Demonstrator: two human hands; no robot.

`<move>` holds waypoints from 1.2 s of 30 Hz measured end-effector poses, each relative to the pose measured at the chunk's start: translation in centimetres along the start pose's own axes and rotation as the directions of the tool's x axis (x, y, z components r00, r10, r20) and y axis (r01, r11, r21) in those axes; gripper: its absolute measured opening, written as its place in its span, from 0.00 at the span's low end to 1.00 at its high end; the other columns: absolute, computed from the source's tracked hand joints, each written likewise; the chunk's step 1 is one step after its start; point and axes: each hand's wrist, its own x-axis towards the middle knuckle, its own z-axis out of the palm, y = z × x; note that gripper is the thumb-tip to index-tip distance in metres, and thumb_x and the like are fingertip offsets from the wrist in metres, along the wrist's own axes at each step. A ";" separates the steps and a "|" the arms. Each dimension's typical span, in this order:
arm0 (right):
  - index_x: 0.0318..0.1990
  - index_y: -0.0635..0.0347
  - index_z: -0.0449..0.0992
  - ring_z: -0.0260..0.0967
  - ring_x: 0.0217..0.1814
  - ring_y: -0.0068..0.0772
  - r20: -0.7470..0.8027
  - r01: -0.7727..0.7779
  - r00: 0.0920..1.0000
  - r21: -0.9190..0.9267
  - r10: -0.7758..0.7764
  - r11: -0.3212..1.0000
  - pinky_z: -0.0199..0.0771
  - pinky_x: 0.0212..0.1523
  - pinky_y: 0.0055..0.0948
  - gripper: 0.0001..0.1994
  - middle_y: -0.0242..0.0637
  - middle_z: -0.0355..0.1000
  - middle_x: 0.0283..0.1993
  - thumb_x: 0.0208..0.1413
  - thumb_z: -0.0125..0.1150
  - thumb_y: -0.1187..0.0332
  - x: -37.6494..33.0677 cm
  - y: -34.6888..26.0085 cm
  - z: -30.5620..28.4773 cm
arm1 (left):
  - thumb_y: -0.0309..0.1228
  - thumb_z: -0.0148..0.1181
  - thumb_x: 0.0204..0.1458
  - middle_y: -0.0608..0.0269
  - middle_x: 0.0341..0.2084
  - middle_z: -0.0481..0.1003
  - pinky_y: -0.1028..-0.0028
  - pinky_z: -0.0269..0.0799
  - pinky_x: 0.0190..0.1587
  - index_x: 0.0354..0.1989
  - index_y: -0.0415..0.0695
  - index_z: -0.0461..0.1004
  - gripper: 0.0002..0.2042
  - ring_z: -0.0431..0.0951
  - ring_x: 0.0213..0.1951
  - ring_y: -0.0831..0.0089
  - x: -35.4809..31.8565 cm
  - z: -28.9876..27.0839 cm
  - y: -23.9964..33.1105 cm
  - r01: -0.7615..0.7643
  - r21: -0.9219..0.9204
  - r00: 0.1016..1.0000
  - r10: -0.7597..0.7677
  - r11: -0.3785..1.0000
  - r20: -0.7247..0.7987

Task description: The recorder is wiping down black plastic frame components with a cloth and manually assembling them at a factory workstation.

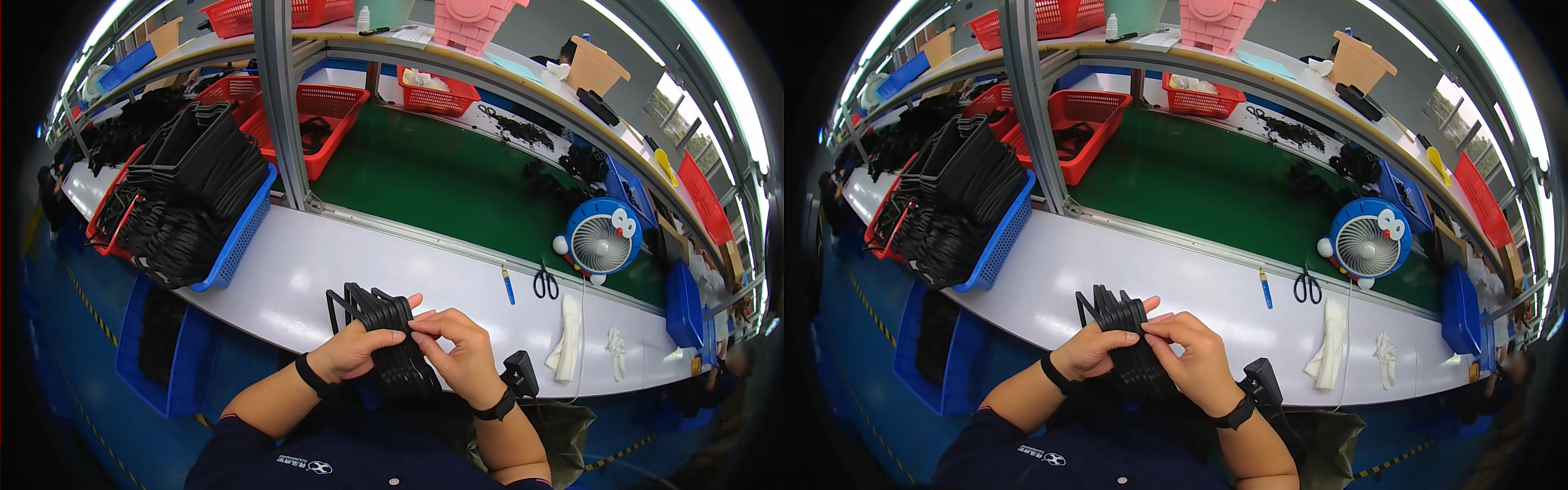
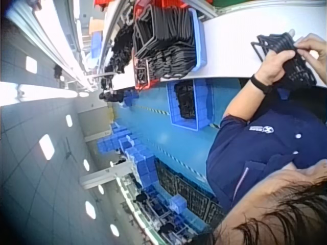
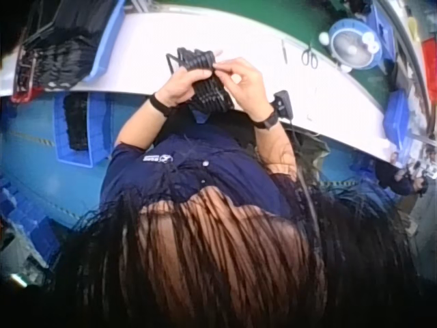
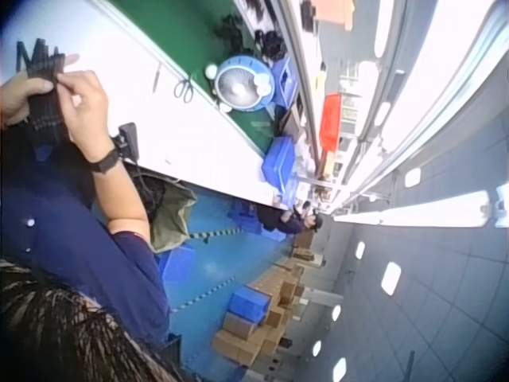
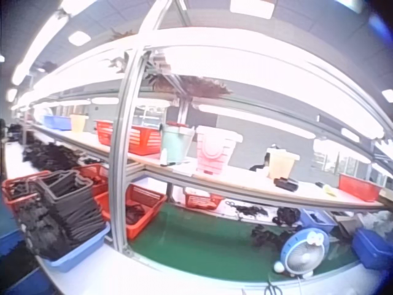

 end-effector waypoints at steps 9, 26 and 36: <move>0.38 0.65 0.81 0.78 0.40 0.38 -0.046 0.038 0.998 -0.054 -0.041 0.998 0.79 0.41 0.30 0.07 0.41 0.78 0.39 0.51 0.66 0.82 -0.1 -0.2 0.5 | 0.19 0.51 0.60 0.54 0.70 0.59 0.66 0.57 0.70 0.74 0.37 0.50 0.32 0.61 0.69 0.68 0.0 -0.3 -0.6 -0.015 0.069 1.000 0.014 0.998 0.006; 0.45 0.61 0.80 0.68 0.33 0.26 -0.203 -0.186 0.961 0.031 0.188 0.982 0.68 0.38 0.26 0.10 0.33 0.72 0.30 0.55 0.62 0.80 -1.4 0.6 -0.7 | 0.38 0.54 0.61 0.40 0.72 0.50 0.42 0.54 0.70 0.76 0.42 0.43 0.38 0.56 0.72 0.47 0.6 -1.9 0.3 0.036 -0.363 0.991 0.015 0.931 0.135; 0.39 0.61 0.81 0.73 0.37 0.39 -0.100 0.067 0.992 -0.077 -0.075 0.995 0.73 0.38 0.33 0.09 0.37 0.75 0.33 0.49 0.71 0.78 0.3 0.4 1.5 | 0.29 0.57 0.60 0.40 0.66 0.64 0.56 0.66 0.67 0.72 0.33 0.51 0.33 0.69 0.64 0.52 0.6 -0.5 0.1 -0.032 -0.134 0.999 0.030 0.991 -0.018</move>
